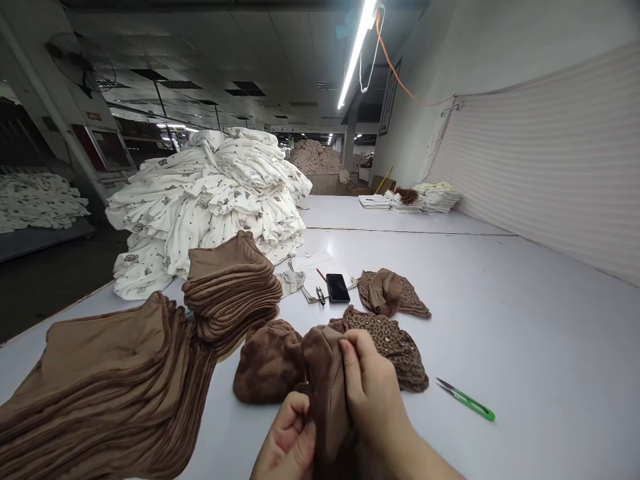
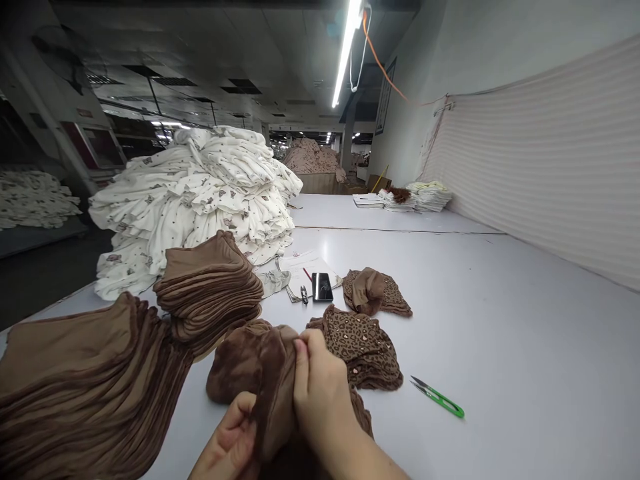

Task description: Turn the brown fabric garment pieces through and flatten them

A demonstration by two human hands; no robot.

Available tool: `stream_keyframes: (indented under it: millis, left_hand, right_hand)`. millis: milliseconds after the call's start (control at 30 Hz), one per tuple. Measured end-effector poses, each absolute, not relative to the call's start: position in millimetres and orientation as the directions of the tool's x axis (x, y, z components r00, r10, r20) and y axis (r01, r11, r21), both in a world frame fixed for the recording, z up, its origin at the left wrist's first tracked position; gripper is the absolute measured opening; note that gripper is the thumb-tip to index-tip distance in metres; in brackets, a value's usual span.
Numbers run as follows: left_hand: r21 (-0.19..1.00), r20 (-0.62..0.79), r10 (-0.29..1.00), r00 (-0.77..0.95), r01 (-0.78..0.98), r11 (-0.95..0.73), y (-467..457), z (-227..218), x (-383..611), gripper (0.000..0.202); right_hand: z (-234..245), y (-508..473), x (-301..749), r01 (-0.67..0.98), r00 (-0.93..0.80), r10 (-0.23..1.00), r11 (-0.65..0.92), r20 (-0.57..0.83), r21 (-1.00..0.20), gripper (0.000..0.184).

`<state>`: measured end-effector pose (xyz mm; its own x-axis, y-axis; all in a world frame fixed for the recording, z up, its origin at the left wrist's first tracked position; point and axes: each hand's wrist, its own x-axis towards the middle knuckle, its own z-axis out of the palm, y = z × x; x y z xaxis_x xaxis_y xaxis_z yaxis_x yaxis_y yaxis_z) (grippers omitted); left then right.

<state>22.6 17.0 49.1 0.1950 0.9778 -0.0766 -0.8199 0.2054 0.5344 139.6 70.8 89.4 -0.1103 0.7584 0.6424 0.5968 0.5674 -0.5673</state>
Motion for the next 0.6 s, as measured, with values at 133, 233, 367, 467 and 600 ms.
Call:
stream_keyframes:
  millis: [133, 233, 367, 467, 600]
  left_hand:
    - [0.574, -0.093, 0.986, 0.137, -0.802, 0.166, 18.5, 55.3, 14.4, 0.015]
    - [0.588, -0.106, 0.985, 0.140, -0.789, 0.175, 21.5, 50.7, 10.5, 0.017]
    - [0.523, -0.072, 0.980, 0.185, -0.830, 0.195, 19.6, 44.8, 16.0, 0.020]
    - [0.484, -0.100, 0.960, 0.261, -0.830, 0.276, 17.7, 45.8, 19.9, 0.027]
    - [0.485, -0.134, 0.966, 0.223, -0.835, 0.260, 18.7, 50.4, 13.9, 0.015]
  right_hand:
    - [93.7, 72.3, 138.3, 0.598, -0.181, 0.651, 0.668, 0.737, -0.443, 0.018]
    - [90.8, 66.8, 138.3, 0.639, -0.216, 0.562, 0.700, 0.798, -0.320, 0.017]
    - [85.3, 69.0, 138.0, 0.658, -0.238, 0.618, 0.670, 0.749, -0.344, 0.019]
    - [85.2, 80.1, 135.7, 0.640, -0.242, 0.756, 0.595, 0.608, -0.486, 0.025]
    - [92.8, 84.9, 139.6, 0.616, -0.226, 0.783, 0.576, 0.579, -0.538, 0.020]
